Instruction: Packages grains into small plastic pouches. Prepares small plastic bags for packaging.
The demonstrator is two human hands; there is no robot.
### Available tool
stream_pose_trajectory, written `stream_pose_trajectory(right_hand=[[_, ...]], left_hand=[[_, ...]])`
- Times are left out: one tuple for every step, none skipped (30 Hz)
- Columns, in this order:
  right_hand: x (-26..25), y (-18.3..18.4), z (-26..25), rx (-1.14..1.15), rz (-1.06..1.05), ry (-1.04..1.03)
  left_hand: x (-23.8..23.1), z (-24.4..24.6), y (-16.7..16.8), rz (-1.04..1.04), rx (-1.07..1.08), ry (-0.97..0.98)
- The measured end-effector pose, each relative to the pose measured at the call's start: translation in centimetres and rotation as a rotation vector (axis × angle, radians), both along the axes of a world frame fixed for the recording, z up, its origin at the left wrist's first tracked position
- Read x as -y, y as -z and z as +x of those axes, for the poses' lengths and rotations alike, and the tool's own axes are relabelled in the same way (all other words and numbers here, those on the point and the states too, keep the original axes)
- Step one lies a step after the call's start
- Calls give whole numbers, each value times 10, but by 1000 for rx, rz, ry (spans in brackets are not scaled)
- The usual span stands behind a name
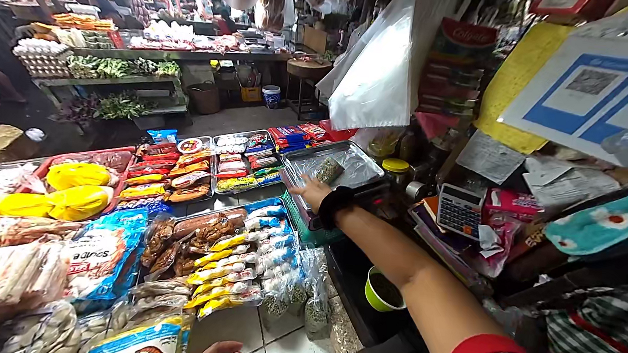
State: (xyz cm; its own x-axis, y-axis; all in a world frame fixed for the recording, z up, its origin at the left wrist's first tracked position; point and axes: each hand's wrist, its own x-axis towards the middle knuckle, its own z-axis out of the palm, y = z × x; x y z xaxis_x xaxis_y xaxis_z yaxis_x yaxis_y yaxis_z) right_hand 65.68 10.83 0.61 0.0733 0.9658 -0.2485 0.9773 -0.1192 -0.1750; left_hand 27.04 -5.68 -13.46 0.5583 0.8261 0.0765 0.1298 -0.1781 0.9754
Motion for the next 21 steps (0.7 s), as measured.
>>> stream_pose_trajectory(right_hand=[[-6, 11, 1, -30, -29, 10], [-12, 18, 5, -65, -2, 25], [-20, 20, 13, -107, 60, 45], [-25, 14, 24, -138, 153, 58], [-26, -5, 35, -179, 248, 64], [-25, -29, 46, -222, 342, 78], [-22, -54, 56, -273, 434, 98], [-16, -80, 62, -309, 508, 128], [-7, -105, 65, -338, 569, 150], [3, -127, 66, -365, 619, 149], [14, -145, 65, -394, 669, 118], [26, -158, 61, -418, 715, 57], [41, -169, 53, -443, 746, -12], [56, -177, 43, -464, 766, -79], [71, -182, 31, -487, 772, -143], [84, -185, 20, -530, 763, -204], [97, -184, 9, -589, 746, -262], [110, -182, -2, -649, 738, -315], [123, -179, -12, -698, 731, -354], [136, -175, -19, -728, 725, -384], [149, -172, -24, -733, 725, -402]], left_hand=[[-2, 4, -5, 14, 8, 10], [-5, 7, -11, 33, 17, 15], [-9, 10, -18, 58, 26, 21], [-13, 13, -25, 101, 37, 26], [-18, 17, -31, 159, 54, 23], [-23, 21, -36, 219, 79, 12], [-29, 27, -42, 272, 110, -1], [-36, 33, -48, 313, 141, -14], [-42, 42, -55, 345, 170, -30], [-48, 52, -63, 371, 197, -40], [-54, 65, -73, 395, 217, -58], [-59, 81, -84, 422, 231, -79], [-63, 97, -94, 444, 239, -93], [-68, 115, -105, 460, 238, -105], [-72, 134, -115, 475, 222, -116], [-76, 152, -123, 470, 183, -116], [-79, 168, -127, 464, 145, -119], [-80, 182, -129, 448, 112, -115], [-79, 193, -127, 423, 97, -100], [-76, 198, -123, 393, 111, -61], [-72, 200, -121, 353, 155, 7]])
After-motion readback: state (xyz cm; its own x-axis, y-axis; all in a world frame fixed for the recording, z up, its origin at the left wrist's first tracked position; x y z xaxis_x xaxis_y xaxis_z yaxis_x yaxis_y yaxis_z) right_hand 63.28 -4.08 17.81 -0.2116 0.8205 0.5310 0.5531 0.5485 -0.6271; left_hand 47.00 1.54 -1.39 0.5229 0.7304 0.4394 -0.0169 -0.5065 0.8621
